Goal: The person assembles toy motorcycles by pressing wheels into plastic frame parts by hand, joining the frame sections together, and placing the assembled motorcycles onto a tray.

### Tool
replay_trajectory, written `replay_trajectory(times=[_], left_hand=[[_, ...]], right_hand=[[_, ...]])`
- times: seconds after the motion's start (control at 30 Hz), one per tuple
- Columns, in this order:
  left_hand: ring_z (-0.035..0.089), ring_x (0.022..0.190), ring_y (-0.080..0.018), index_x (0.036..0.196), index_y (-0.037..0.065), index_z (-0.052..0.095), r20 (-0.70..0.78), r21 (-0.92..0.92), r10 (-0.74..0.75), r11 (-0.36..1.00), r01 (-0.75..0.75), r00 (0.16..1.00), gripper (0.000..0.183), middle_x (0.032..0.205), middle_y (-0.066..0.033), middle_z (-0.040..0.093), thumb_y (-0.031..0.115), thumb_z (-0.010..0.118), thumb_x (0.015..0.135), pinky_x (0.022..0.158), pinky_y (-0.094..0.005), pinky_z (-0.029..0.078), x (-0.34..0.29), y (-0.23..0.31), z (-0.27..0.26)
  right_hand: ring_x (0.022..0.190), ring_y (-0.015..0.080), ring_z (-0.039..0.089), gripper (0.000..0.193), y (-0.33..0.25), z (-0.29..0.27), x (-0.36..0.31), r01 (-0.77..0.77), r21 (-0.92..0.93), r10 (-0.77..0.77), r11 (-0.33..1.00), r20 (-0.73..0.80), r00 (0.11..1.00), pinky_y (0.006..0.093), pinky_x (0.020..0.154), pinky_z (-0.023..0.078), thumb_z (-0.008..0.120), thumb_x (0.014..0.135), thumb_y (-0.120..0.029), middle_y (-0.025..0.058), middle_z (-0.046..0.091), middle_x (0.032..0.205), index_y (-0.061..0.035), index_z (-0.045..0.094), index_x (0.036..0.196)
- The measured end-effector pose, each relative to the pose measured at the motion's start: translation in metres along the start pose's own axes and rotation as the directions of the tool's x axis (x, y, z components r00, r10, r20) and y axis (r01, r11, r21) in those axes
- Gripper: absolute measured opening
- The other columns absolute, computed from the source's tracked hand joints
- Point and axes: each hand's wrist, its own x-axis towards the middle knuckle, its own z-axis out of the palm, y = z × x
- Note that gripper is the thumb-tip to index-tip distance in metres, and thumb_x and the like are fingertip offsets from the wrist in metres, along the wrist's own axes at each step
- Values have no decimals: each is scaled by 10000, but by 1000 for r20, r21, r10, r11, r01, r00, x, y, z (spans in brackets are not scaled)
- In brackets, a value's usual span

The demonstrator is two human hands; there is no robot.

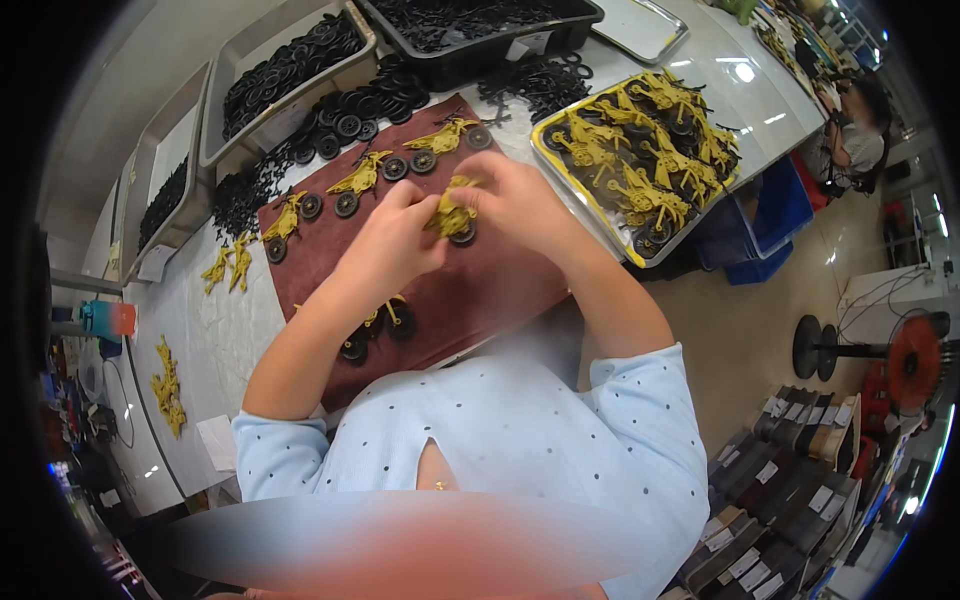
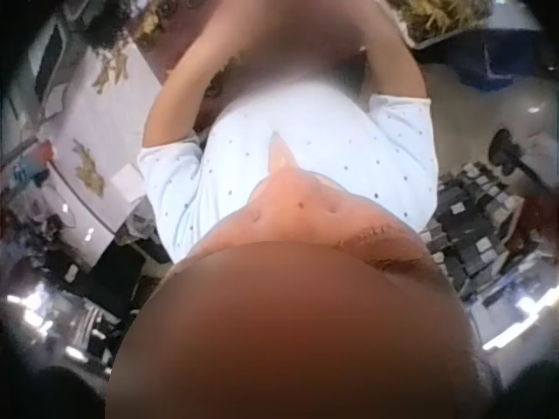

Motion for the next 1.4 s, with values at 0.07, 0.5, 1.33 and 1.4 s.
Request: replay_trajectory(times=[0.07, 0.5, 1.33, 1.4], left_hand=[[570, 915, -338, 966, -48, 611, -18, 52, -25, 998, 26, 1000, 288, 1000, -195, 527, 60, 695, 712, 802, -374, 513, 20, -10, 23], [542, 924, -379, 895, -91, 608, -57, 275, -56, 959, 70, 997, 262, 993, -236, 506, 29, 685, 676, 796, -424, 496, 42, -26, 76], [589, 843, -381, 901, -39, 641, 81, 238, 6, 971, -26, 997, 261, 858, -201, 613, 32, 714, 661, 774, -437, 494, 42, -44, 68], [585, 846, -371, 917, -47, 634, 46, 303, -1, 953, -13, 999, 274, 867, -197, 608, 38, 705, 666, 777, -429, 492, 38, -38, 75]], right_hand=[[801, 122, 628, 306, 8, -10, 13, -60, -130, 52, 990, -70, 996, 265, 704, 510, 665, 879, -135, 73, 670, 880, 11, 613, 1142], [888, 300, 620, 300, 65, -16, 31, -8, -540, -137, 841, -227, 964, 373, 806, 491, 731, 780, -269, 151, 631, 937, -67, 709, 1000], [1088, 322, 553, 436, 57, -26, -5, 196, -524, -205, 829, 41, 978, 402, 917, 449, 750, 767, -196, 151, 580, 1183, -77, 598, 1158], [1150, 329, 498, 503, 58, -25, -13, 365, -615, -332, 699, 172, 927, 411, 948, 432, 728, 735, -112, 103, 529, 1285, -144, 583, 1216]])
